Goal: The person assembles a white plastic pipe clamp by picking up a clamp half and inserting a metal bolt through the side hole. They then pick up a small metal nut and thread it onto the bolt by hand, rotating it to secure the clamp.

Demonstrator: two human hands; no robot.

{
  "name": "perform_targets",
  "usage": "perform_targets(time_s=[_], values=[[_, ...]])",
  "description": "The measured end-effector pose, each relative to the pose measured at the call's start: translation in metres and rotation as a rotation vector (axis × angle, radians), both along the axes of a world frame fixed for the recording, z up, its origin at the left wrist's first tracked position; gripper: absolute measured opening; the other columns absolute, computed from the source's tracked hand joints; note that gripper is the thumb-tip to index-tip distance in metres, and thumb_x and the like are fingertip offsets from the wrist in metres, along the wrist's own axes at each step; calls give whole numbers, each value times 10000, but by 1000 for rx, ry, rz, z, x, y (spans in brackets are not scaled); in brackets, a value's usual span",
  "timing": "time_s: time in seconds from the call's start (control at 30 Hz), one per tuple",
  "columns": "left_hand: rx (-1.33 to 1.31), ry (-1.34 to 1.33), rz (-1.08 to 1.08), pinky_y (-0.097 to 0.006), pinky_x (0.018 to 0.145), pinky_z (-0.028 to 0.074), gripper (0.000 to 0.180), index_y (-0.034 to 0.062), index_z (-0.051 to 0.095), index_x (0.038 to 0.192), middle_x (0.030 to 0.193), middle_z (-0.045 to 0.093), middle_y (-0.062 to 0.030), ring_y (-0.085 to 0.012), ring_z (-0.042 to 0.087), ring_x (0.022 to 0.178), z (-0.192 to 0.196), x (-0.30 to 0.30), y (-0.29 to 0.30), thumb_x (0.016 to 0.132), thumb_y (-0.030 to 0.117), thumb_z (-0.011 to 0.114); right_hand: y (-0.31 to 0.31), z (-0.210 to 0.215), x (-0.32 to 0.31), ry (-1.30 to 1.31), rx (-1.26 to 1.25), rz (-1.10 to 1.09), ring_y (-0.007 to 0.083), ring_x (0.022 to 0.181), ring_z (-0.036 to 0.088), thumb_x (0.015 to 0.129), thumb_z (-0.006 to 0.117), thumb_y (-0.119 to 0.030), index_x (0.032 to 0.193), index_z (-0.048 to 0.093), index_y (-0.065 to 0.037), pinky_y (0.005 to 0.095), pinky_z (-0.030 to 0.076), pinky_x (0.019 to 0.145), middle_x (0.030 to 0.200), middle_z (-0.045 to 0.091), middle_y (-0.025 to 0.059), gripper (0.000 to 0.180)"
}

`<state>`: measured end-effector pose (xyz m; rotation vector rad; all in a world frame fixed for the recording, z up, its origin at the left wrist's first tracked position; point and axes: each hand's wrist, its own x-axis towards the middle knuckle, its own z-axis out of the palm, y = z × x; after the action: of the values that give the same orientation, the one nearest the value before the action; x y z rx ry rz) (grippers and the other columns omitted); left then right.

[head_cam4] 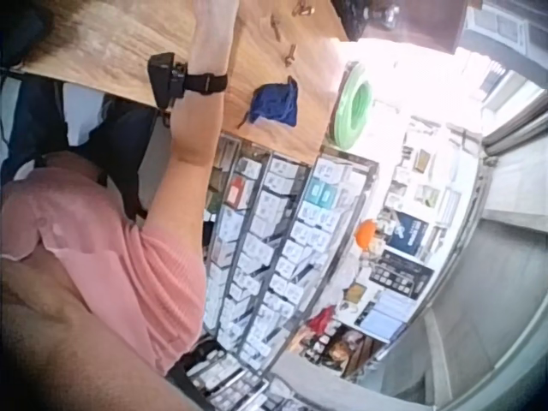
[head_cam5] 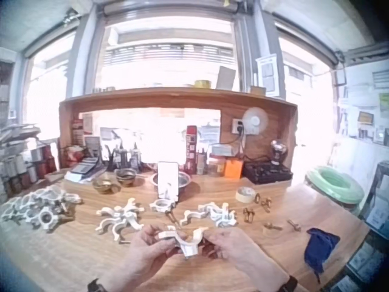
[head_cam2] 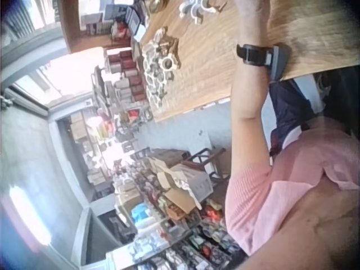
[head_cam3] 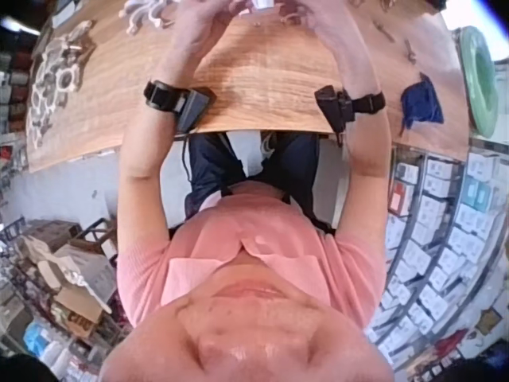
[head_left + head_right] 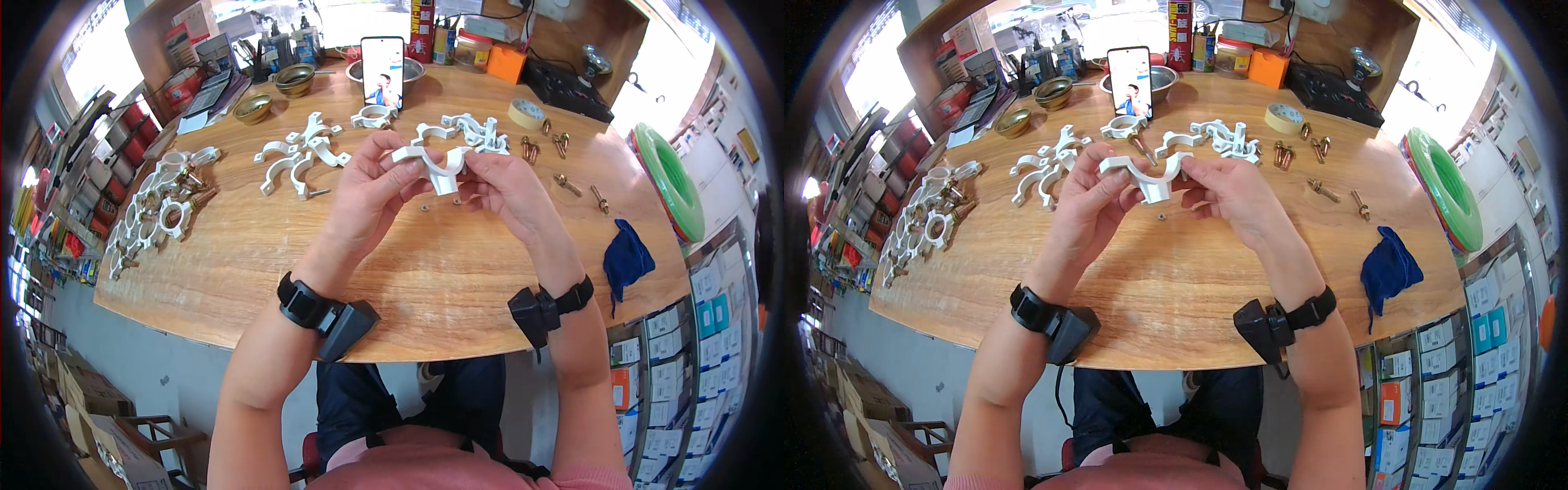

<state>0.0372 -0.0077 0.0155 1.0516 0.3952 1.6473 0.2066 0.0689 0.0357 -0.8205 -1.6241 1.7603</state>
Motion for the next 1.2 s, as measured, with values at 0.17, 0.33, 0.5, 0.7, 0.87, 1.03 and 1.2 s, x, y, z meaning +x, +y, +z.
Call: perform_targets(time_s=[0.17,0.33,0.5,0.7,0.87,1.03,1.2], values=[[-9,12,29,-286,784,459,165,82,439,954,1004,574,-132,-179,557,930,4,2,-3,815,45,520,4,3,7,155,-3,103,76,607,513,838,525,-212,869,593,-1,219,426,548,780,600,40,223],[84,-10,-15,-256,812,423,269,43,493,1060,1037,564,-113,-156,525,962,7,-1,-4,827,177,505,7,12,15,204,156,-14,83,601,517,845,502,-160,873,576,19,214,434,542,732,578,36,195],[91,370,187,-326,933,310,380,29,458,1157,1144,501,-133,-198,455,1086,12,-6,-4,833,225,478,5,12,15,131,231,20,79,593,523,833,513,-146,856,580,28,205,431,550,707,578,35,188],[142,843,351,-279,819,410,548,59,377,1247,1025,562,-96,-139,509,971,6,6,-7,763,137,623,-7,8,6,-66,470,0,56,558,492,802,558,-145,837,600,13,188,409,515,697,591,28,167],[49,823,260,-225,670,444,554,72,351,1267,869,577,-43,-73,522,768,3,10,-4,776,101,605,-13,8,0,-79,506,-90,54,556,485,784,577,-119,840,599,25,190,403,511,672,588,24,156],[-35,754,366,-219,538,439,505,92,413,1230,711,586,-35,-66,511,593,0,13,-4,763,110,606,-20,4,-7,-105,674,-227,56,562,482,775,586,-98,850,599,31,198,400,505,677,582,27,150],[-174,630,335,-191,430,384,495,21,403,1220,593,545,-7,-43,468,472,-1,11,-3,772,106,594,-24,6,-7,0,662,-279,57,584,482,781,583,-106,897,607,3,201,398,519,735,578,32,161]])
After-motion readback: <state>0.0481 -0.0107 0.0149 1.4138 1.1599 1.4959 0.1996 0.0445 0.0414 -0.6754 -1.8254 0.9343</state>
